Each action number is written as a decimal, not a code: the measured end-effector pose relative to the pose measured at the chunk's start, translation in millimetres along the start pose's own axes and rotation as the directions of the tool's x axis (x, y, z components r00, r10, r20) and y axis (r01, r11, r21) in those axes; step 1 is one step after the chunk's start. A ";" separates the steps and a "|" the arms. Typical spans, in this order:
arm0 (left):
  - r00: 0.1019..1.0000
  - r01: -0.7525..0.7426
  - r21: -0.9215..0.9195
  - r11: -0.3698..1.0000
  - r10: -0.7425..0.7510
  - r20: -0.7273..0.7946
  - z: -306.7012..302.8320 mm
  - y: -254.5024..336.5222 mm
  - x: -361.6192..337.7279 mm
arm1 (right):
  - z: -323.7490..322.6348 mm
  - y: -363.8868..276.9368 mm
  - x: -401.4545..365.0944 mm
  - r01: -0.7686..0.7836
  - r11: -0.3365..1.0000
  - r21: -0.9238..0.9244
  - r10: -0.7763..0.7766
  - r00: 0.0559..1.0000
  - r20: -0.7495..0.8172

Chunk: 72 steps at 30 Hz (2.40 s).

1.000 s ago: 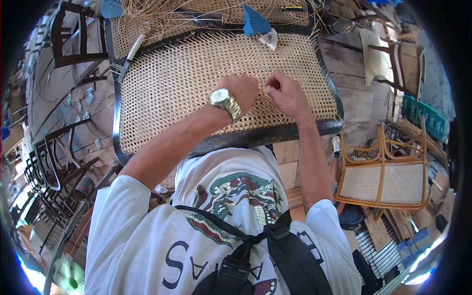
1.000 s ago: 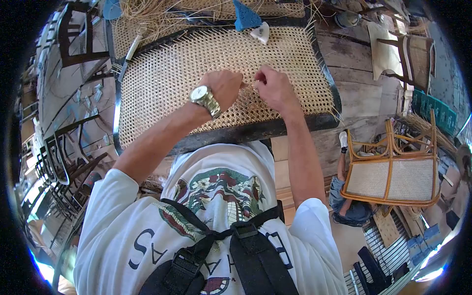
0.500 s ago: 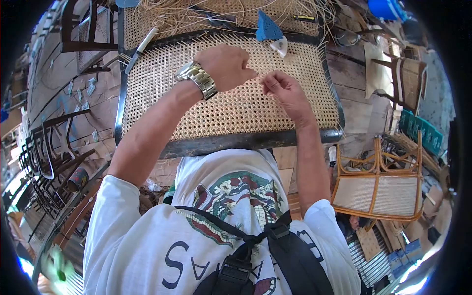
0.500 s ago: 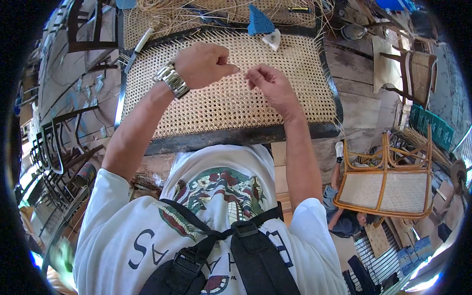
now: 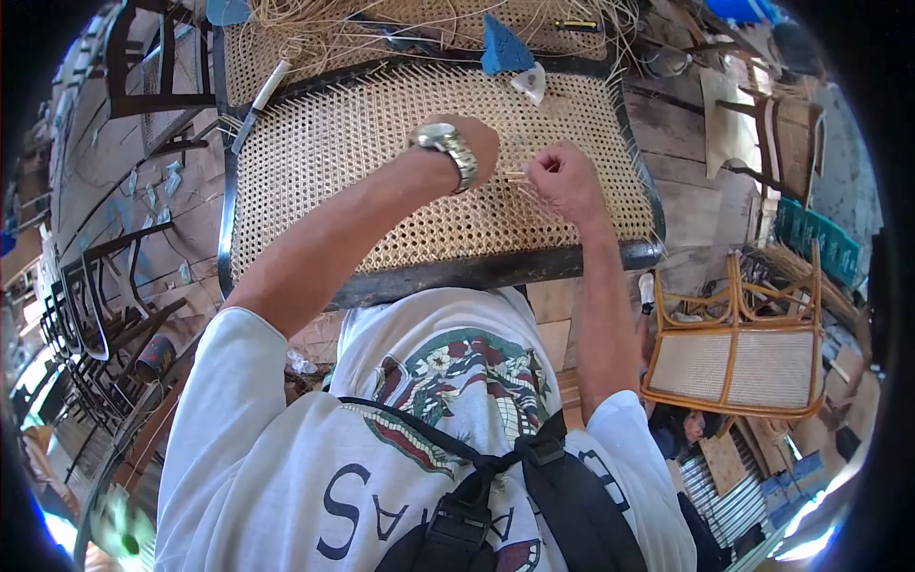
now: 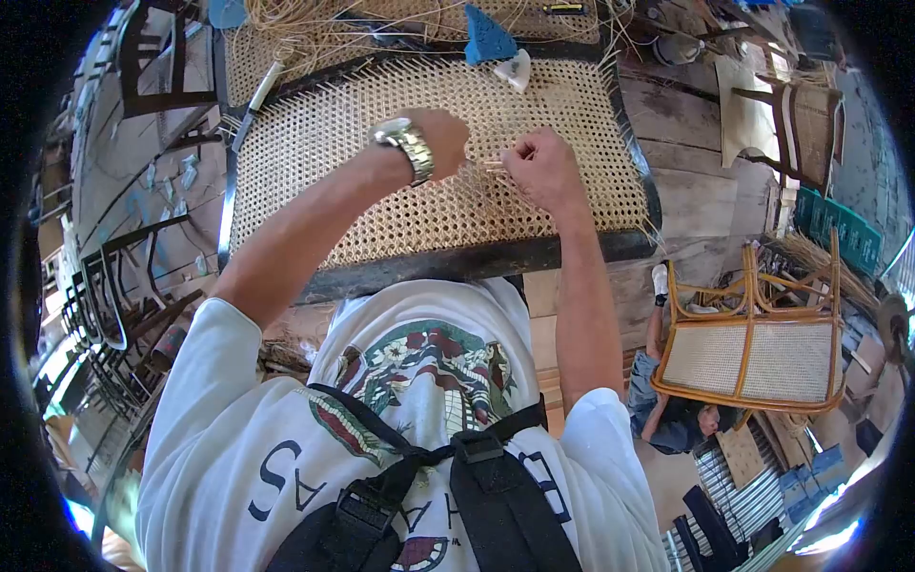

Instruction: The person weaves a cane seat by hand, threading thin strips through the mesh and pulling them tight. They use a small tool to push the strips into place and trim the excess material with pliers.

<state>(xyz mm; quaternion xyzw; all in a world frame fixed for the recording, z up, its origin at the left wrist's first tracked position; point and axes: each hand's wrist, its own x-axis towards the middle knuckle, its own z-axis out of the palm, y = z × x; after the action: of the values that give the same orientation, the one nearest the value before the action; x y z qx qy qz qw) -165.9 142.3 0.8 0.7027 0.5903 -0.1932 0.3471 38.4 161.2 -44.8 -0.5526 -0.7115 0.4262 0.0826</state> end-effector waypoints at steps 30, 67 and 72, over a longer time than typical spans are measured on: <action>0.939 -0.009 -0.139 0.990 -0.040 -0.343 -21.3 -112.9 -24.5 | 12.0 -67.3 -9.3 0.120 0.976 0.183 -0.106 0.990 -0.088; 0.994 0.067 -0.359 0.931 -0.094 -0.060 47.8 -33.9 26.0 | 35.5 -36.7 -2.6 0.047 0.979 -0.198 -0.042 0.999 0.030; 0.990 -0.039 -0.143 0.989 0.018 -0.143 35.5 -43.8 22.7 | 42.6 -24.5 -4.9 0.105 0.952 -0.288 -0.127 0.990 -0.057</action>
<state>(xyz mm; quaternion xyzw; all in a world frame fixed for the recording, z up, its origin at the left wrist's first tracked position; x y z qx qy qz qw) -198.0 135.3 -50.3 0.6958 0.6159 -0.0943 0.3573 -2.4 134.4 -52.5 -0.5314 -0.7929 0.2932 0.0539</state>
